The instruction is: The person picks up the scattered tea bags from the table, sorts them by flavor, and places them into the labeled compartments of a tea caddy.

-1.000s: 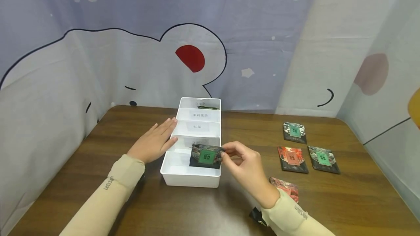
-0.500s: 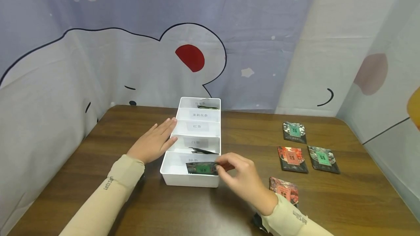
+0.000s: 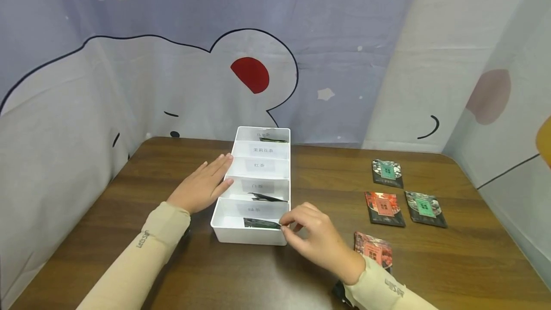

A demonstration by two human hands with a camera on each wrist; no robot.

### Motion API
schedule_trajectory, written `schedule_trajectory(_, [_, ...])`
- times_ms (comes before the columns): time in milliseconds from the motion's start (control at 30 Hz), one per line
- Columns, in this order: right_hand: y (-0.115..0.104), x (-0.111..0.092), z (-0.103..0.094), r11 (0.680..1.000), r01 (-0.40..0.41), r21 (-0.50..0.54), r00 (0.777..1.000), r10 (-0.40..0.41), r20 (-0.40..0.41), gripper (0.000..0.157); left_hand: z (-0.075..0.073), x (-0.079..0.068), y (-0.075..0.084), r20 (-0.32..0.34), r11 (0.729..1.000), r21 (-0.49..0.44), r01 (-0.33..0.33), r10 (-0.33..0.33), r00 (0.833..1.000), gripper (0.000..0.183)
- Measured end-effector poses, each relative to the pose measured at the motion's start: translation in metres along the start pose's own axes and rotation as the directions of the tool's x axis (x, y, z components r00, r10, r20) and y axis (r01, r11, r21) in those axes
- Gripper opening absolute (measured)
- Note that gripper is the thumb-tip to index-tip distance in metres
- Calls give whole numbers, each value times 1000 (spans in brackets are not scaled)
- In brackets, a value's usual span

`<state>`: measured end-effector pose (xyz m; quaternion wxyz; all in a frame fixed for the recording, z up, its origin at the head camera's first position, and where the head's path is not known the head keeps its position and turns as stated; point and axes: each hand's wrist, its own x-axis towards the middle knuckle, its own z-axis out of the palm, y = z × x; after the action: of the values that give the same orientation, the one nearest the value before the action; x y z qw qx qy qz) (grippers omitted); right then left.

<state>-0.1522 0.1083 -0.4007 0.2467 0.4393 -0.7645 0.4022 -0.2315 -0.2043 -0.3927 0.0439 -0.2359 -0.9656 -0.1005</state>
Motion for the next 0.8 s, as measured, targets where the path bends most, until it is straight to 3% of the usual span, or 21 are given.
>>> schedule_trajectory(400, [-2,-2,-9,1000,29,-12,999,-29,29,28,1,1,-1,-1,1000,9,-5,5,1000,67])
schedule_trajectory(800, [-4,-2,-20,1000,-11,-8,998,12,62,28,0,1,0,14,1000,7,11,-11,1000,67])
